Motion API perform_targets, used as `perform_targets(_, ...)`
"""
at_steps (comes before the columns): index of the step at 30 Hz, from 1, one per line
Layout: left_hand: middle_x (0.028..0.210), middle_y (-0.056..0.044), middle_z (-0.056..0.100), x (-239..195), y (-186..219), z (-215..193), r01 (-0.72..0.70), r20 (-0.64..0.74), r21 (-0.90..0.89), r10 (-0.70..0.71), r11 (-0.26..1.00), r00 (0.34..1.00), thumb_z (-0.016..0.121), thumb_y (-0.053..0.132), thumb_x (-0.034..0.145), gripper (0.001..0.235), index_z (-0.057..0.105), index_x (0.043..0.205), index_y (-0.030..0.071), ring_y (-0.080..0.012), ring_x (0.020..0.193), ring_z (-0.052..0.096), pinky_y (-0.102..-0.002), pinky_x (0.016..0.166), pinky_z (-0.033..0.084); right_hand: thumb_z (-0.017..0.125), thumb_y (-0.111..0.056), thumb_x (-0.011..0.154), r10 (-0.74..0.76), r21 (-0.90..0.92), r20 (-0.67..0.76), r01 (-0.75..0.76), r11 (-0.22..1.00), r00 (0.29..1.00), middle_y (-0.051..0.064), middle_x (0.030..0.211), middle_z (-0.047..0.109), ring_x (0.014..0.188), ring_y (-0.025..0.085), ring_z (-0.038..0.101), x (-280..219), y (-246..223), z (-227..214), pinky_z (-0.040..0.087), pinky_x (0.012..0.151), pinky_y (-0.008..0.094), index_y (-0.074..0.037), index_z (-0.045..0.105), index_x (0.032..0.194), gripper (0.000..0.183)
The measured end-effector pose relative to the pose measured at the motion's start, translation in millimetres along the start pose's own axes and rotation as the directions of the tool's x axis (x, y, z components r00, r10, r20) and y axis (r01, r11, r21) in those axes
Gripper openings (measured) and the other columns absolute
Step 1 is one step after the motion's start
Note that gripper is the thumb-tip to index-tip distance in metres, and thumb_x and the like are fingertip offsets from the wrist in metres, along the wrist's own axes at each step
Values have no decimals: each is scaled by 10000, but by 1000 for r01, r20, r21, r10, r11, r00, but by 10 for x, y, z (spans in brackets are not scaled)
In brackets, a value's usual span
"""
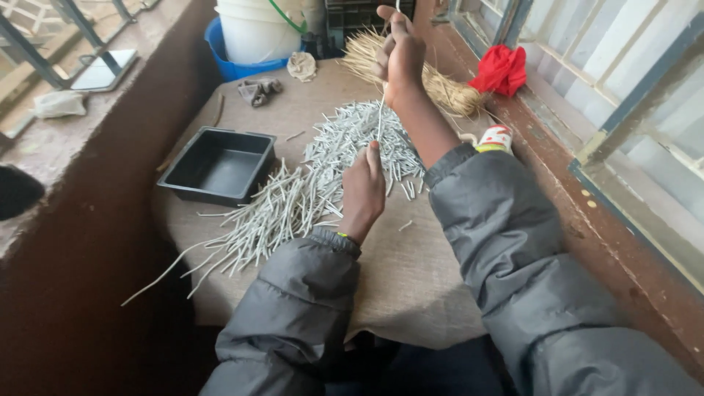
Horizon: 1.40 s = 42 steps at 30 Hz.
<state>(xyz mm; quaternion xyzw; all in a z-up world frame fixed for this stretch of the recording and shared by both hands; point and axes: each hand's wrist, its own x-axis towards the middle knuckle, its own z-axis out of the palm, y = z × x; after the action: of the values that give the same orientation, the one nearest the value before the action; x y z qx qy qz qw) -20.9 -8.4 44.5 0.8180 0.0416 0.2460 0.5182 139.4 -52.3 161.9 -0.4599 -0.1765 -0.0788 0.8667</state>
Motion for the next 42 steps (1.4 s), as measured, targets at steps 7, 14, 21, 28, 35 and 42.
perform_targets(7,656,-250,644,-87,70,-148,-117,8,232,119,966,993,226,350,1099,495,534,854,49,-512,630,605,-578,593,375,453,-207,1052,-3,-1,-68,3,1000,998,-71,571,268,458,62,221,-101,7,237,193,389,251,-55,724,1217,352)
perform_targets(14,524,-36,358,-118,-13,-32,169,75,-130,-160,977,984,210,469,1095,593,257,597,151,-173,528,298,-402,568,208,482,-203,1077,-146,-98,29,148,984,989,-50,556,359,400,51,275,-295,76,207,227,331,227,-53,718,1085,280)
perform_targets(21,432,18,264,-303,271,-207,504,301,-543,-404,672,864,365,387,1070,572,273,544,183,-115,363,219,-324,415,144,483,-165,1100,-191,-289,101,212,934,976,-63,541,377,384,35,267,-506,122,190,251,306,201,-99,727,998,272)
perform_targets(28,612,12,336,-293,-250,-215,175,118,-90,-164,980,979,259,619,1040,568,252,658,199,-139,595,279,-363,585,193,510,-297,1023,-17,-131,72,26,991,997,-71,610,506,414,66,420,177,-50,-64,359,322,250,-51,696,1187,349)
perform_targets(35,577,-84,625,-310,579,-616,106,229,1,-103,994,968,263,448,1055,504,492,756,114,-256,540,680,-419,627,458,520,-234,997,118,127,100,-131,983,988,-25,630,379,493,93,349,836,-284,-69,220,434,262,-157,434,740,282)
perform_targets(42,769,-134,629,-61,664,-455,-167,-13,-88,167,982,986,325,326,1077,354,509,889,89,-308,674,584,-457,632,381,453,-108,968,133,133,134,-151,979,982,-6,635,435,504,109,339,631,-212,310,291,427,266,-139,439,694,276)
